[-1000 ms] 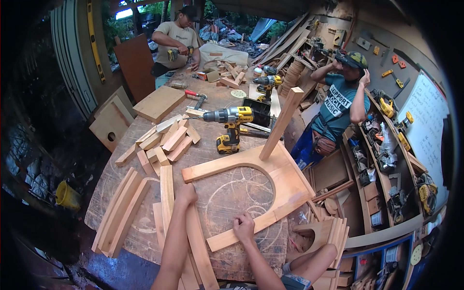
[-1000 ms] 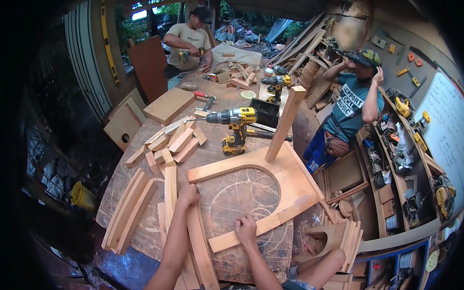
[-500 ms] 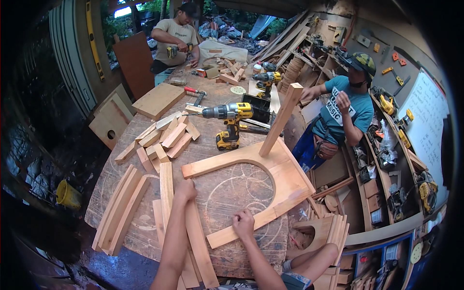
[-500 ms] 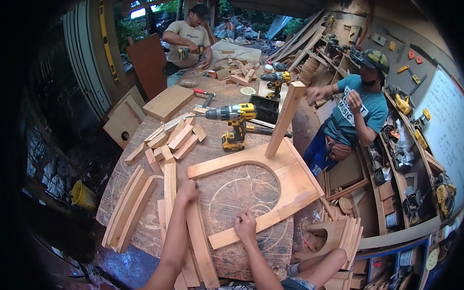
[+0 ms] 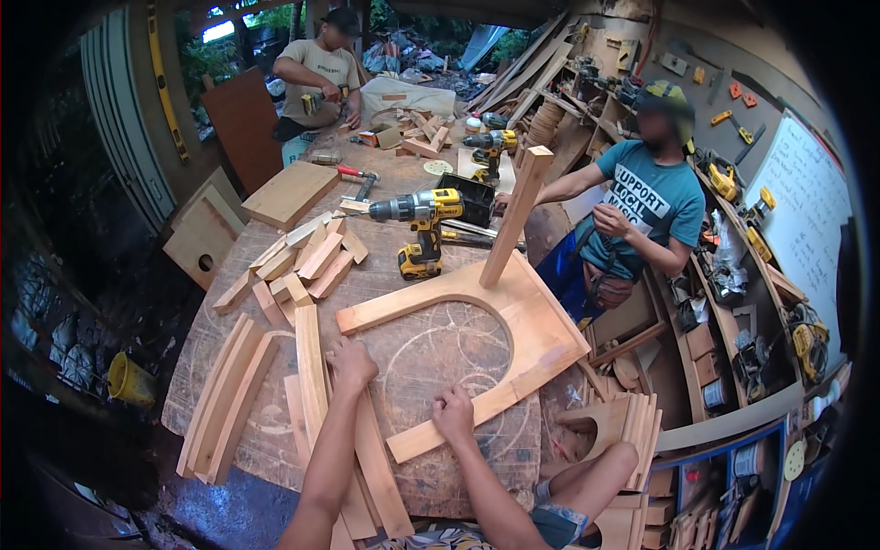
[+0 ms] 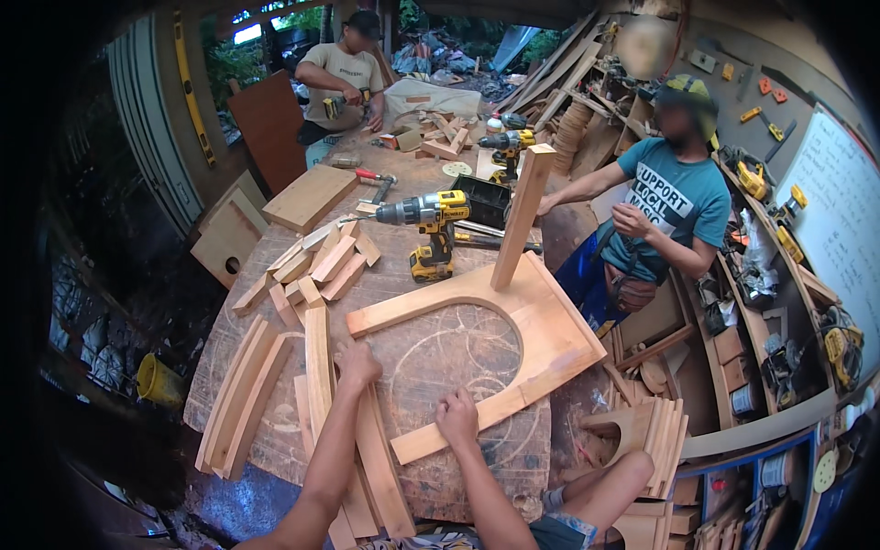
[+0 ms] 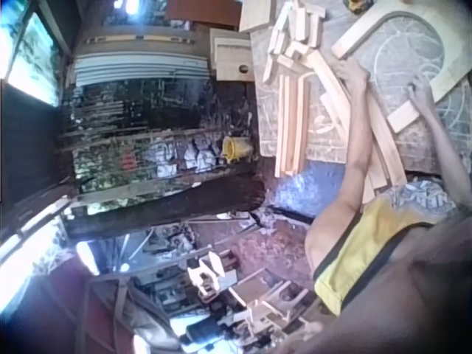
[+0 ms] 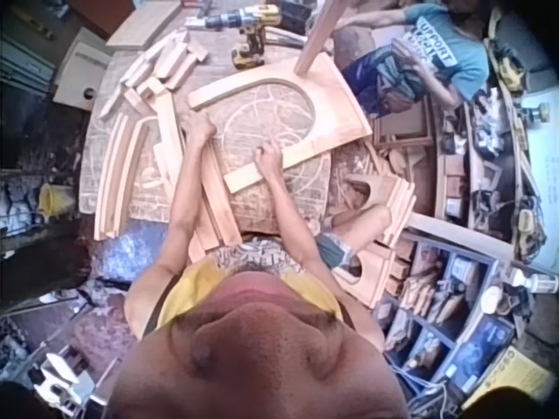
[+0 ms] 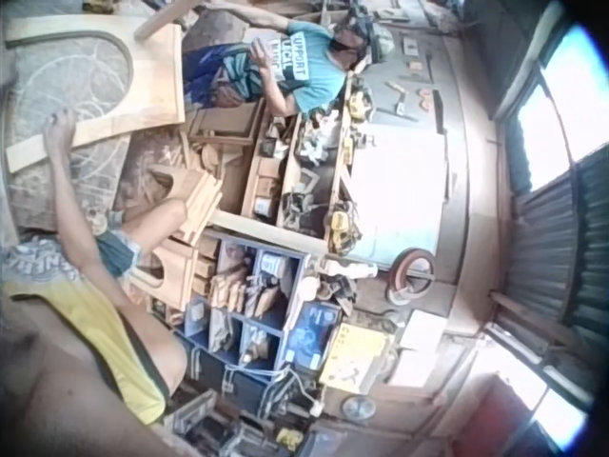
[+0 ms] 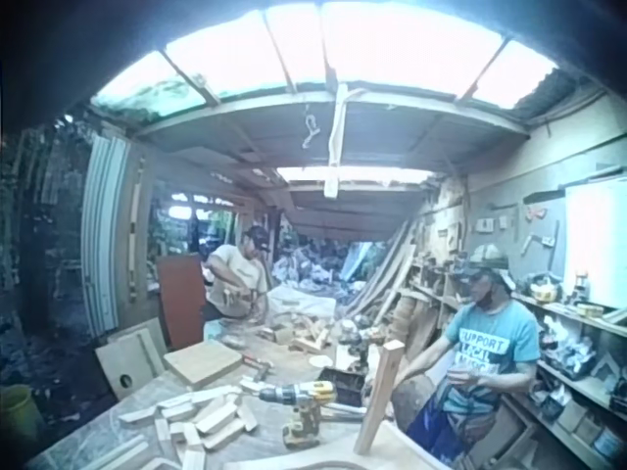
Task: The person aligns wooden boards on a workbench while assisting a coworker who drills screws into a wooden panel using a power drill. Together, they position and fit wooden leg pieces onto the assembled wooden frame.
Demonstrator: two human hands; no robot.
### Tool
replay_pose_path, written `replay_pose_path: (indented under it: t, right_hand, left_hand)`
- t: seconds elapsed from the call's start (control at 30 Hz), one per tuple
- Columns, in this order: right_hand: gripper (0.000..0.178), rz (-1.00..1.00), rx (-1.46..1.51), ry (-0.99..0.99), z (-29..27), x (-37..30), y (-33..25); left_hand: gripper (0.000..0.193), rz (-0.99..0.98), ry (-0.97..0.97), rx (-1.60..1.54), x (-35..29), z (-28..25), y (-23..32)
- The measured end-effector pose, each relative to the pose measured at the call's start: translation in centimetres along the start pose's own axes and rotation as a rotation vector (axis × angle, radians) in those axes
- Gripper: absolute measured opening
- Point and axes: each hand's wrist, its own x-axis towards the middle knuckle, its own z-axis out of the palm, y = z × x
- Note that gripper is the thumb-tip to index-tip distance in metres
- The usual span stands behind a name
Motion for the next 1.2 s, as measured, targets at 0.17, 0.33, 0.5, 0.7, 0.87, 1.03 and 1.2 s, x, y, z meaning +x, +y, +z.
replay_pose_path:
  t: [0.17, 0.33, 0.5, 0.7, 0.87, 1.03, 1.2]
  right_hand:
    - [0.007, -0.017, 0.034, 0.034, 0.4, 0.0, -0.1]
    - [0.005, -0.023, 0.071, 0.039, 0.1, 0.3, 0.2]
    - [0.005, 0.008, 0.1, 0.059, -0.4, 0.2, -0.2]
    - [0.004, 0.01, 0.088, 0.025, -0.4, -0.1, -0.1]
    - [0.004, -0.02, 0.062, 0.053, -0.1, -0.1, 0.1]
    - [0.004, 0.002, 0.099, 0.014, 0.1, -0.1, -0.1]
    - [0.005, 0.008, 0.074, 0.04, -0.1, 0.3, -0.2]
  left_hand:
    - [0.032, -0.01, 0.044, -0.005, 0.7, 0.6, -0.5]
    - [0.038, 0.003, -0.047, -0.02, 1.5, -0.4, -0.8]
    - [0.045, -0.105, -0.047, -0.046, -0.5, -1.7, 0.0]
    - [0.043, -0.117, -0.121, 0.015, 0.2, -0.7, -0.5]
    - [0.033, -0.022, -0.012, -0.038, -0.1, -1.0, -1.1]
    - [0.035, -0.05, -0.011, -0.079, 0.1, -1.4, -1.6]
    - [0.035, -0.037, 0.012, -0.063, 0.6, -1.3, -1.3]
